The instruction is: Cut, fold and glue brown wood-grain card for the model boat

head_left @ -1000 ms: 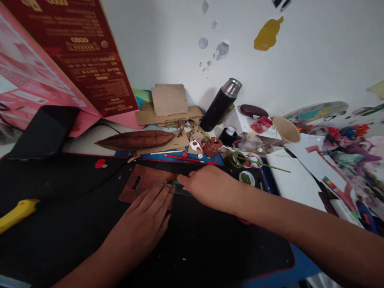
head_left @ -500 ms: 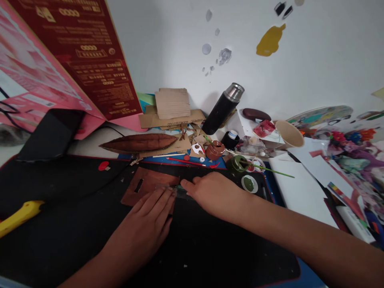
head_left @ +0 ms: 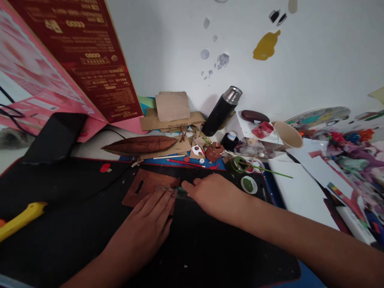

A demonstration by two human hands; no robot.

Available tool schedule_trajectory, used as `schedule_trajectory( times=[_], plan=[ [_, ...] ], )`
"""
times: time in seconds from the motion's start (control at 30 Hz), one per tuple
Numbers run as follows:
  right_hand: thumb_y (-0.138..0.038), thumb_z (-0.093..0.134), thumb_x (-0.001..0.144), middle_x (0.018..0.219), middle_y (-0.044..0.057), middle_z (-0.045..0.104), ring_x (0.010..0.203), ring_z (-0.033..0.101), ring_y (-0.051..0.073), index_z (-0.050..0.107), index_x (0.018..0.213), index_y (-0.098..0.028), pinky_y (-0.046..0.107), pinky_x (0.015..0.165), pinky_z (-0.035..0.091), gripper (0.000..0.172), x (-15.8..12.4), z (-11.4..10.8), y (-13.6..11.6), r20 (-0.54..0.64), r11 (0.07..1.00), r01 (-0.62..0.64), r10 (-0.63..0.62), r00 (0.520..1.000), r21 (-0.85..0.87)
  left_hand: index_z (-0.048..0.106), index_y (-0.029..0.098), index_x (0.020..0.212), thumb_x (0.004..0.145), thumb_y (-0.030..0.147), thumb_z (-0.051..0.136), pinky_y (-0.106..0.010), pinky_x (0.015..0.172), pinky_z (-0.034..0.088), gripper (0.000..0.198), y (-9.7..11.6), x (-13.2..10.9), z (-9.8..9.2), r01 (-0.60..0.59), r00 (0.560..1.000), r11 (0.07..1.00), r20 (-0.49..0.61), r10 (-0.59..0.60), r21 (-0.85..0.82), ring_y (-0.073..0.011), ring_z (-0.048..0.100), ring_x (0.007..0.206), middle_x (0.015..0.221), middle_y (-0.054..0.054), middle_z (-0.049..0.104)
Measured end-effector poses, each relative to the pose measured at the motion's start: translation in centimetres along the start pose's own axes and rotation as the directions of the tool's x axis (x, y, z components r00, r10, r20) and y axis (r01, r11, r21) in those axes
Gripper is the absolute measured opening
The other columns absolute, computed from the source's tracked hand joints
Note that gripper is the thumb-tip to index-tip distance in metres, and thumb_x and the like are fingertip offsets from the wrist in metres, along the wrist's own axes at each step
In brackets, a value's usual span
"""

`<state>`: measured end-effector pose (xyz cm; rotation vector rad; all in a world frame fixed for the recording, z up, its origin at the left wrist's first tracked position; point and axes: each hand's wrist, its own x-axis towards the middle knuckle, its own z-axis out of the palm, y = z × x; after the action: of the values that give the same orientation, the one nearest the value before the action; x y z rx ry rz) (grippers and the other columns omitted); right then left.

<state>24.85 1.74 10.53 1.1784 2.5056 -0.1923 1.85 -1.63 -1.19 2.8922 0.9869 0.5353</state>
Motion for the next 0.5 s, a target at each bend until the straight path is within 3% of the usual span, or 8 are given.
schedule_trajectory(
  times=[0.3,0.5],
  plan=[
    [-0.012,0.058,0.099,0.086,0.007,0.076,0.067,0.069,0.019,0.065,0.123,-0.015,0.032,0.052,0.029,0.025,-0.6,1.0,0.4,-0.04,0.999,-0.037,0.038,0.998,0.023,0.063,0.008,0.143,0.104,0.024,0.042,-0.045,0.112,0.043,0.047,0.0,0.2,-0.3,-0.038,0.999,0.998,-0.015,0.039,0.049,-0.0312,0.056,0.138,0.147,-0.016,0.065],
    [-0.019,0.056,0.104,0.088,0.005,0.076,0.069,0.069,0.018,0.065,0.127,-0.017,0.033,0.053,0.026,0.025,-1.1,1.3,0.8,-0.084,0.998,-0.053,0.057,0.995,0.043,0.063,0.01,0.144,0.106,0.025,0.04,-0.045,0.114,0.044,0.047,0.2,0.4,-0.6,0.003,1.0,1.0,0.013,-0.003,0.009,-0.0305,0.055,0.14,0.147,-0.015,0.065]
  ],
)
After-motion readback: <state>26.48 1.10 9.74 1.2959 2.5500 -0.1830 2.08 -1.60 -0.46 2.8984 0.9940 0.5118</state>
